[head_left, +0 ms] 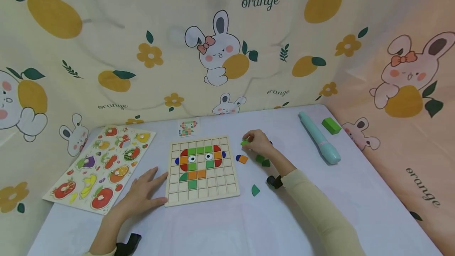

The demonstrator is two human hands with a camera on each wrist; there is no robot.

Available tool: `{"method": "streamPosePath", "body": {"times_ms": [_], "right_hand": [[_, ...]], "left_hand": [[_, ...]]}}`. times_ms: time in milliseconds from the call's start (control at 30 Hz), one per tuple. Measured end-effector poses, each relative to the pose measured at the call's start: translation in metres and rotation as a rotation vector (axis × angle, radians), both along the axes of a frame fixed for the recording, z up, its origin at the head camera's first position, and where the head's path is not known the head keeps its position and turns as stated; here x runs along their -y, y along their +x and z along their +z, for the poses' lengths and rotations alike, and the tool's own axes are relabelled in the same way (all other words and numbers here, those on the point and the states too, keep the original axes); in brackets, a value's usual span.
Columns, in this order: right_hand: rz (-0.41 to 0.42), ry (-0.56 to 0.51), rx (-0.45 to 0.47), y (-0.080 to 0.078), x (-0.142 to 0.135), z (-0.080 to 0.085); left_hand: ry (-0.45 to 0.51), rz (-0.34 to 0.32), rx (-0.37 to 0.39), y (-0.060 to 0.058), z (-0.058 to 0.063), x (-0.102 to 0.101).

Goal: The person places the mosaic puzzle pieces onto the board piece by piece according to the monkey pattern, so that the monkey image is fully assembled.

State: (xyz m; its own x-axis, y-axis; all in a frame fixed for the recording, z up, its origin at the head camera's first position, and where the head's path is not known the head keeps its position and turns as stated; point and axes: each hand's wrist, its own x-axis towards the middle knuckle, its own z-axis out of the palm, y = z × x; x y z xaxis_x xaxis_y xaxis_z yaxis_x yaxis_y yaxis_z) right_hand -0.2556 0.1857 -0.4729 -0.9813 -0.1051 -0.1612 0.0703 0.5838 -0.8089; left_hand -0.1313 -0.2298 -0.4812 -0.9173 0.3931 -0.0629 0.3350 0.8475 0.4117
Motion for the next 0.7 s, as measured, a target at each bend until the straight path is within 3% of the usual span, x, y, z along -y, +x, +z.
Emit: {"method": "streamPosePath", "body": {"times_ms": [167, 467, 567, 700], "right_hand": [[-0.021, 0.105, -0.048, -0.006, 0.001, -0.002], [-0.027, 0.139, -0.084, -0.005, 0.001, -0.004], [-0.009, 0.086, -0.108, -0.004, 0.002, -0.006], [0.059, -0.11, -0.082, -0.002, 0.011, -0.004]], "left_hand": [[0.008, 0.0, -0.006, -0.001, 0.002, -0.001], [-0.009, 0.012, 0.005, 0.0, 0.002, -0.001], [-0.008, 0.011, 0.006, 0.0, 0.001, -0.001], [-0.004, 0.009, 0.007, 0.001, 0.002, -0.001]]}}
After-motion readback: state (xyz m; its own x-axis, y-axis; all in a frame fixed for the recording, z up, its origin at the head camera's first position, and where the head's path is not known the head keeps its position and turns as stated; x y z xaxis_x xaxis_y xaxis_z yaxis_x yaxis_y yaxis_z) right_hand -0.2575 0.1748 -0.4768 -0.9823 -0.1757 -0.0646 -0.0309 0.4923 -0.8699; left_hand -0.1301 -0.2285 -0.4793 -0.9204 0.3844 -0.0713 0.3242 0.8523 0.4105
